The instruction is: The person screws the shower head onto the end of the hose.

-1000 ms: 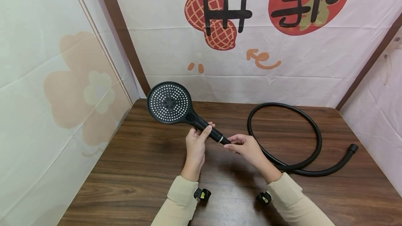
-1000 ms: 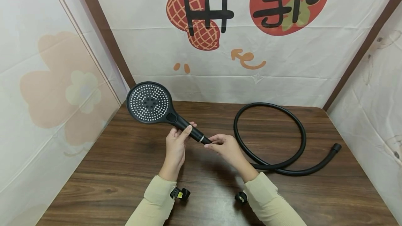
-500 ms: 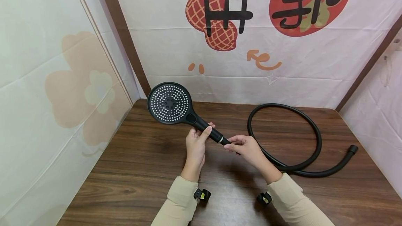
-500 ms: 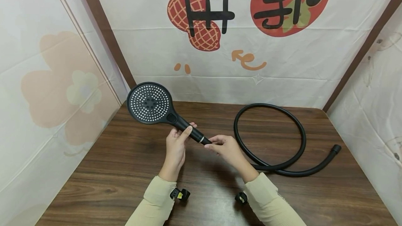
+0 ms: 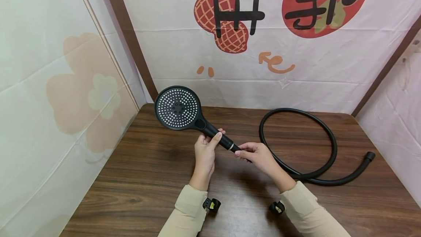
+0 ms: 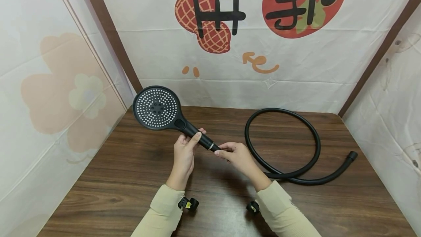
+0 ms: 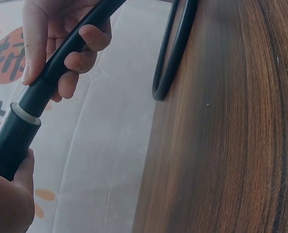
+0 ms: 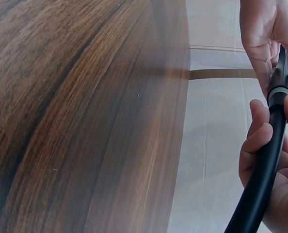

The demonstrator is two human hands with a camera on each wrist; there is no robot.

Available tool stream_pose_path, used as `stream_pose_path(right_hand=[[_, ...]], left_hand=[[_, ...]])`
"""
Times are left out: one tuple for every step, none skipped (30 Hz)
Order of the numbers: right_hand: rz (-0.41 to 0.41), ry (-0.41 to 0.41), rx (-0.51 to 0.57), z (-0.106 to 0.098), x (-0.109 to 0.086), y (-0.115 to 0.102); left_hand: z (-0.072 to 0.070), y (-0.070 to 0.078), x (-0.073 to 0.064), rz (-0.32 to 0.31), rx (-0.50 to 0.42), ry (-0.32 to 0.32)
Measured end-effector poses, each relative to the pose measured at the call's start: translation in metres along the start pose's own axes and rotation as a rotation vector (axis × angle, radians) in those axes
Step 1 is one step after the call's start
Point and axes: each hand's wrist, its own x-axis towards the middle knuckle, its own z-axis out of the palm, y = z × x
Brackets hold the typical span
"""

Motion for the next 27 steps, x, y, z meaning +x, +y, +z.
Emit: stream_pose_path(right_hand=[[-0.004,-0.002,0.000,0.0000,-0.0001,0.0001],[-0.006,-0.002,0.000,0.0002,-0.0002,0.0001],[-0.009,-0.002,0.001,0.0003,-0.0002,0.0001],[-0.012,-0.001,0.004,0.0005,-0.0003,0.0001],[-0.013,0.000,0.005,0.0008,-0.0002,0.0000],[-0.015,0.001,0.006,0.0011,-0.0002,-0.0001],[-0.015,0.004,0.006,0.0014,-0.0001,-0.0003],[-0.014,0.007,0.006,0.0017,0.0000,-0.0003],[-0.014,0.010,0.007,0.0017,0.0001,-0.0003],[-0.016,0.012,0.005,0.0017,0.0000,0.0000],[-0.016,0.016,0.003,0.0016,-0.0001,-0.0001],[-0.015,0.020,0.002,0.0016,-0.0002,-0.0003],[-0.010,0.025,0.001,0.0016,-0.0005,-0.0005],[-0.009,0.028,0.000,0.0015,-0.0006,-0.0006],[-0.007,0.031,-0.002,0.0015,-0.0008,-0.0008],[-0.003,0.033,-0.001,0.0016,-0.0011,-0.0012],[0.002,0.038,0.001,0.0018,-0.0011,-0.0016],[0.007,0.041,0.001,0.0020,-0.0012,-0.0019],[0.011,0.043,0.002,0.0021,-0.0013,-0.0023],[0.010,0.045,0.003,0.0023,-0.0012,-0.0025],[0.012,0.047,0.005,0.0025,-0.0013,-0.0029],[0.013,0.047,0.010,0.0027,-0.0013,-0.0032],[0.008,0.046,0.006,0.0028,-0.0012,-0.0030],[0.003,0.044,0.002,0.0028,-0.0012,-0.0029],[0.001,0.045,0.002,0.0029,-0.0011,-0.0026],[-0.001,0.046,0.001,0.0030,-0.0011,-0.0024],[-0.005,0.044,-0.002,0.0029,-0.0012,-0.0019]], left_hand=[[-0.0001,0.0000,0.0000,0.004,-0.001,0.001],[-0.0002,-0.0001,-0.0001,0.007,-0.003,0.002],[-0.0003,0.0000,-0.0001,0.010,-0.002,0.003],[-0.0003,0.0000,-0.0002,0.011,0.000,0.003],[-0.0004,0.0002,-0.0004,0.011,-0.001,0.004],[-0.0004,0.0003,-0.0005,0.012,0.000,0.004],[-0.0005,0.0005,-0.0007,0.012,0.002,0.004],[-0.0005,0.0006,-0.0008,0.012,0.005,0.003],[-0.0005,0.0008,-0.0008,0.012,0.005,0.003],[-0.0004,0.0010,-0.0008,0.012,0.004,0.002],[-0.0003,0.0011,-0.0008,0.010,0.006,0.001],[-0.0003,0.0012,-0.0007,0.009,0.007,0.000],[-0.0002,0.0013,-0.0006,0.007,0.008,0.000],[-0.0001,0.0013,-0.0005,0.005,0.006,-0.001],[-0.0001,0.0013,-0.0004,0.002,0.006,-0.002],[0.0000,0.0014,-0.0004,0.000,0.007,-0.003],[0.0001,0.0014,-0.0003,-0.002,0.008,-0.004],[0.0001,0.0014,-0.0003,-0.003,0.008,-0.005],[0.0002,0.0014,-0.0003,-0.003,0.010,-0.006],[0.0002,0.0014,-0.0003,-0.003,0.011,-0.007],[0.0001,0.0014,-0.0003,-0.003,0.012,-0.007],[0.0000,0.0013,-0.0003,-0.003,0.012,-0.007],[-0.0001,0.0013,-0.0003,-0.002,0.013,-0.007],[-0.0002,0.0012,-0.0003,-0.002,0.014,-0.007],[-0.0003,0.0012,-0.0003,-0.002,0.015,-0.008],[-0.0004,0.0011,-0.0004,-0.003,0.015,-0.008],[-0.0003,0.0011,-0.0004,-0.003,0.016,-0.007]])
